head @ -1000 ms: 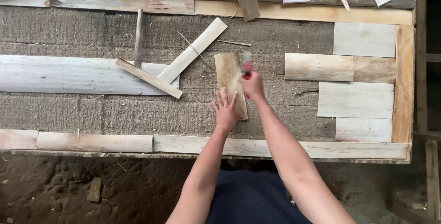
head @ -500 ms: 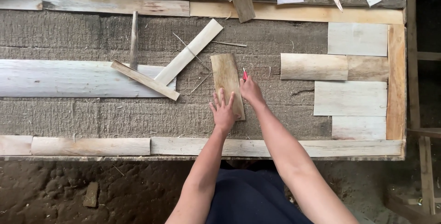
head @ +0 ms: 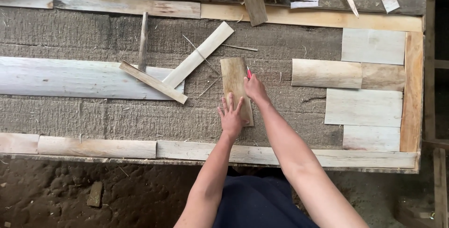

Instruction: The person uses a red utility knife to cut a small rectangular piece of wood on a workbench. They repeatedly score and trim the wood, then place the cut piece aside and pick up another piece to continue cutting. The workbench is cluttered with wood scraps and tools.

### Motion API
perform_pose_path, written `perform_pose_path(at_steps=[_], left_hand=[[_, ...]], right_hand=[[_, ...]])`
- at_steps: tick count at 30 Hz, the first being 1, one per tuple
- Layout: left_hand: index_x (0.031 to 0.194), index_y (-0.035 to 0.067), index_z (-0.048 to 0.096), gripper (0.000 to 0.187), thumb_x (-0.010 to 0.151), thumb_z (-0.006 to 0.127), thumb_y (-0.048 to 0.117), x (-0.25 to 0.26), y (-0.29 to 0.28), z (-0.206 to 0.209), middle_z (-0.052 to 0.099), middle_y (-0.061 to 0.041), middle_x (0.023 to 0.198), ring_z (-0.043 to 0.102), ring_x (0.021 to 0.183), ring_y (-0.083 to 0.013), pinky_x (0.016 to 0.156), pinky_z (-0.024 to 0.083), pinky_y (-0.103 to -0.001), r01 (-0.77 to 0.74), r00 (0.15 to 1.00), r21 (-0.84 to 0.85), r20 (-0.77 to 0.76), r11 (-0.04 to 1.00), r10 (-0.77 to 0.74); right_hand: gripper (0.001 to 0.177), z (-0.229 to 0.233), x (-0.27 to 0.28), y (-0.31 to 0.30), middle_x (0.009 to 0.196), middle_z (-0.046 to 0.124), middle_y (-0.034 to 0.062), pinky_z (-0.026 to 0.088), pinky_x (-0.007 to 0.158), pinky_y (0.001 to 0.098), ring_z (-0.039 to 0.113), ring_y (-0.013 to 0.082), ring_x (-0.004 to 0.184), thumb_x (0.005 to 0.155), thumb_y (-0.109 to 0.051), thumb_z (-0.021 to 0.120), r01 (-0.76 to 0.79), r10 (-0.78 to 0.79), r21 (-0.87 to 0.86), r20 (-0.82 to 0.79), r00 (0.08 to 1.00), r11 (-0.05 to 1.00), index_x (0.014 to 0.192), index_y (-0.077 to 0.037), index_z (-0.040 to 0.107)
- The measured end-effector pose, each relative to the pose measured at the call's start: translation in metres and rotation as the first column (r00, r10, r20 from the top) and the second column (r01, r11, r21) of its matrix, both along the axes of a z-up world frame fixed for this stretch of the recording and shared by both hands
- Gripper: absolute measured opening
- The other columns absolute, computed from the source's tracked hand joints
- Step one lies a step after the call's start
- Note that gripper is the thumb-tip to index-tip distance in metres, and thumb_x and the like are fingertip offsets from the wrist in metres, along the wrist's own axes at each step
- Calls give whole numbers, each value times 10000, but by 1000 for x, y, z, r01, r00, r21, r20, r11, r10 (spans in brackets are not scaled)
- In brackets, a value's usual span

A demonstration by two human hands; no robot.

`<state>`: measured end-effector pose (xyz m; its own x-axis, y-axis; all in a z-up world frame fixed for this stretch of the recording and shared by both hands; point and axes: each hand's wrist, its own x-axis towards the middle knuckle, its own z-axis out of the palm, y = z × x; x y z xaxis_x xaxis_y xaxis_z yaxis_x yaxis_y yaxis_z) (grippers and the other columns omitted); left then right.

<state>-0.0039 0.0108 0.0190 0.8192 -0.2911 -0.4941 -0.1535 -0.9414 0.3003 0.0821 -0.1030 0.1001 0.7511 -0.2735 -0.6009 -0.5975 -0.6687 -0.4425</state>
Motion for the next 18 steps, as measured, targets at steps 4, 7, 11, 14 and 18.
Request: perform_pose_path(at_steps=[4,7,11,14,18], left_hand=[[1646,385,146,1114,780,834,510,2,0,0,-43,-98,1740,-39,1576,-433,1230,142,-661,-2,1000,1,-18,1000,2],[1646,377,160,1108,779,843,482,4,1,3,-49,-101,1740,-38,1575,-441,1229,141,-663,-16,1000,-19,-24,1000,15],[1647,378,159,1099,789,838,476,2,1,4,-56,-99,1740,-46,1576,-435,1232,133,-658,-25,999,-30,-34,999,24],[1648,377,164,1097,788,836,483,2,2,2,-48,-99,1741,-44,1575,-436,1231,137,-659,-22,999,-35,-34,999,21],[1649,392,156,1088,798,825,504,3,2,-3,-68,-82,1742,-85,1574,-422,1233,115,-652,-27,999,-41,-35,999,26]], right_hand=[[563,9,12,-4,1275,642,314,474,1055,587,603,484,1249,1013,-461,361,-11,11,-40,-4,1000,999,1311,-4,497],[539,28,17,0,1280,639,319,469,1066,579,590,490,1262,1017,-429,360,0,0,-17,5,1000,1000,1334,-15,500],[539,15,19,1,1266,654,308,480,1060,566,603,475,1255,1007,-452,378,-7,7,-41,-13,1000,999,1330,-39,505],[541,7,21,1,1266,654,315,483,1058,563,606,478,1253,1004,-448,384,-17,15,-47,-25,1000,999,1318,-30,523],[567,54,13,14,1321,626,331,461,1089,570,584,479,1288,1004,-415,356,-17,16,-12,-74,997,1000,1359,0,509]])
